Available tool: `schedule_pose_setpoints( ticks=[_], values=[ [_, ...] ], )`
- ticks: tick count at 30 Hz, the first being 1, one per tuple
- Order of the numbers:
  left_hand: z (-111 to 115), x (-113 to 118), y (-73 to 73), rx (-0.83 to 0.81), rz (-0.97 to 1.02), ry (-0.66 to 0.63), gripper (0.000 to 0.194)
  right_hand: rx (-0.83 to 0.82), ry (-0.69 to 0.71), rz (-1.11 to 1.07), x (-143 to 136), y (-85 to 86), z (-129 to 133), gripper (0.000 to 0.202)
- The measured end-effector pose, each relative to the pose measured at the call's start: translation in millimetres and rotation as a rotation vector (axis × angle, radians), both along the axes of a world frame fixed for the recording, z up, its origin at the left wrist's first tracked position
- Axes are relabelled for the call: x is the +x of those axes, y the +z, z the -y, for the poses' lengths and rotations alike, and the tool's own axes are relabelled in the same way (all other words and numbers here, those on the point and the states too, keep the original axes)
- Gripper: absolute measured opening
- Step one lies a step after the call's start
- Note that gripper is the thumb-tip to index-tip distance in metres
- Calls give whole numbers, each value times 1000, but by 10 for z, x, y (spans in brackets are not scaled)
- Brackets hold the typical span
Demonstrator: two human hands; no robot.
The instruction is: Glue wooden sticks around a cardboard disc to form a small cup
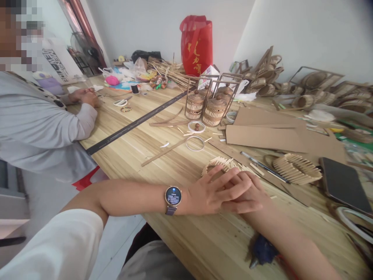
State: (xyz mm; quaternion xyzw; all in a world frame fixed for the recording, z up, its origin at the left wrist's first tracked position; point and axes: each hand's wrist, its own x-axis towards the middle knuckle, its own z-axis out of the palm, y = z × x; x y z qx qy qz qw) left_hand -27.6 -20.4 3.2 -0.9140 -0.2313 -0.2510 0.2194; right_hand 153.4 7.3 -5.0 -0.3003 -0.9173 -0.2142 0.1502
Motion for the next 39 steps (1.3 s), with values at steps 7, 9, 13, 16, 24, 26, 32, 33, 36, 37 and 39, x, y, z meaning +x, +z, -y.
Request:
schedule_pose_setpoints(
  ticks=[7, 9, 13, 16, 24, 26, 32, 33, 36, 37, 39],
  values=[
    [-51, -69, -33, -190, 152, 124, 63, -48, -23, 75, 9, 263, 162, 22],
    [-73, -80, -42, -271, 208, 145, 63, -60, -32, 75, -11, 319, 185, 18],
    [-108, -81, -72, -404, 269, 165, 72, -75, -35, 75, -43, 365, 192, 20],
    [-126, -78, -86, -466, 313, 130, 75, -93, -41, 62, -49, 370, 190, 18],
    [-145, -89, -62, -564, 330, 79, 77, -114, -33, 34, -56, 363, 186, 18],
    [-147, -88, -70, -573, 337, 75, 78, -124, -31, 33, -53, 359, 188, 18],
    [-148, -77, -75, -557, 335, 82, 77, -141, -37, 24, -41, 337, 193, 19],
    [-148, -76, -73, -558, 333, 83, 77, -142, -36, 19, -40, 334, 192, 19],
    [-148, -74, -71, -574, 336, 86, 78, -148, -35, 16, -42, 334, 190, 19],
    [-148, -73, -73, -580, 338, 87, 79, -149, -35, 16, -44, 336, 189, 19],
    [-150, -70, -79, -591, 347, 92, 80, -150, -35, 13, -49, 342, 190, 19]
  ],
)
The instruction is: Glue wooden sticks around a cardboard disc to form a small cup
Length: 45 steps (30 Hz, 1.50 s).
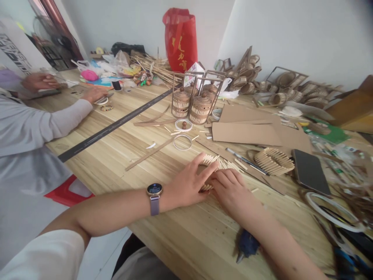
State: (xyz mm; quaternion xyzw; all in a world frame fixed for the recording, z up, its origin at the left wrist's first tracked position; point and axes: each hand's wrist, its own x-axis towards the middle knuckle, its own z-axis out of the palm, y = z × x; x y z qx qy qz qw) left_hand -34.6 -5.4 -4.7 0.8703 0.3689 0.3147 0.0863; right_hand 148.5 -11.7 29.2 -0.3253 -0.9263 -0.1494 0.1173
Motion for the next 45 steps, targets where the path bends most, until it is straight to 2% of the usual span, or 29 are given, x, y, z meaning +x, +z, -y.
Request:
schedule_pose_setpoints(
  ticks=[22, 25, 28, 32, 35, 37, 40, 43, 45],
  values=[
    [-10, 17, -2, -26, 18, 31, 87, 0, -40, 41, -10, -26, 15, 17],
    [-5, 17, 2, -28, 16, 35, 88, -52, -53, 43, -3, 58, 36, 21],
    [9, 17, 14, -38, 20, 57, 90, -94, -50, -44, 88, 241, 52, 27],
    [19, 12, 34, -59, 9, 80, 90, -94, -125, -155, 417, 499, 100, 33],
    [14, 6, 40, -75, 10, 81, 92, -181, -201, -160, 766, 561, 245, 28],
    [8, 1, 35, -82, 15, 81, 93, -333, -249, -132, 996, 521, 420, 27],
    [-5, -8, 11, -78, 34, 95, 94, -531, -419, -104, 1259, 373, 753, 27],
    [-14, -15, -15, -43, 32, 80, 92, -601, -555, -140, 1358, 184, 1034, 29],
    [-13, -19, -21, -22, 37, 79, 91, -582, -587, -193, 1334, 80, 1130, 29]
  ],
)
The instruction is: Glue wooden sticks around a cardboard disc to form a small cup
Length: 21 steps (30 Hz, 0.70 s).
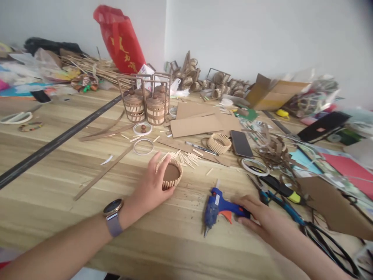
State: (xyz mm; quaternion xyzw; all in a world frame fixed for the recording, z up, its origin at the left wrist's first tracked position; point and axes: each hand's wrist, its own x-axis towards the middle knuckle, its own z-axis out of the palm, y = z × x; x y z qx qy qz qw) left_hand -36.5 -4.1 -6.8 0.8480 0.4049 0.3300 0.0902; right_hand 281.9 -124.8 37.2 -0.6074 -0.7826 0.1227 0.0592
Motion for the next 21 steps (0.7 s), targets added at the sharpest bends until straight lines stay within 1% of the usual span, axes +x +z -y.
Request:
schedule_pose_setpoints(
  ticks=[3, 6, 9, 13, 15, 18, 21],
  values=[
    [12, -4, 4, 25, -5, 3, 90, 64, -25, -21, -104, -69, 26, 27],
    [22, -7, 3, 42, -7, 13, 89, 102, -23, -24, -176, -50, 3, 25],
    [20, -11, -10, 45, -10, 22, 88, 180, -71, 0, -143, -18, -12, 25],
    [8, -19, -37, 39, -1, 15, 88, 341, -232, 80, 3, 4, -52, 25],
    [3, -23, -53, 54, 11, 9, 88, 389, -333, 138, 56, 20, -101, 25],
    [0, -28, -74, 51, 35, 3, 84, 364, -475, 238, 60, 44, -223, 23],
    [0, -28, -92, 67, 62, -2, 83, 321, -561, 306, 6, 37, -391, 20]
  ],
)
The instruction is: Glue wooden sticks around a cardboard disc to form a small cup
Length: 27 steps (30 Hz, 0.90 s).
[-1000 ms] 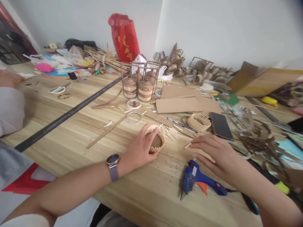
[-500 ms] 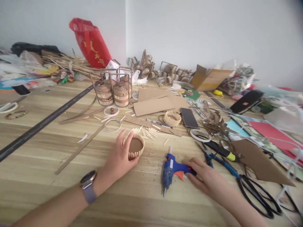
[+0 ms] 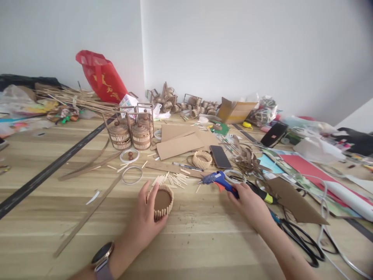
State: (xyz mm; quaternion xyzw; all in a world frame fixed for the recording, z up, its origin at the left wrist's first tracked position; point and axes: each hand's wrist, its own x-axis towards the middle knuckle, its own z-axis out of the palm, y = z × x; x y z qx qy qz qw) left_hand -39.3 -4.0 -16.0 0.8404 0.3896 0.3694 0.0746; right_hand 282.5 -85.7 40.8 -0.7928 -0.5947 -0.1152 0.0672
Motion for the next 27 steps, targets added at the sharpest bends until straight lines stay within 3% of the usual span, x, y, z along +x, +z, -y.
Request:
schedule_pose_setpoints(
  ticks=[7, 11, 14, 16, 19, 23, 27],
  values=[
    [12, -8, -47, -25, -9, -7, 81, 3, -13, 44, -17, -137, -332, 17],
    [28, -13, -57, -70, 8, -24, 84, 37, 17, 65, -31, -151, -345, 19],
    [36, -14, -42, -85, 18, -36, 88, 98, 56, 62, -211, -129, -305, 24],
    [40, -12, -26, -99, 9, -45, 89, 183, 216, -32, -431, -122, -287, 22],
    [46, -10, -5, -116, -5, -73, 88, 133, 475, -314, -811, -144, -289, 23],
    [53, -21, 31, -143, -19, -84, 87, 129, 622, -473, -1112, -248, -326, 47],
    [49, -43, 82, -183, -45, -101, 87, 89, 722, -513, -1140, -352, -344, 62]
  ],
)
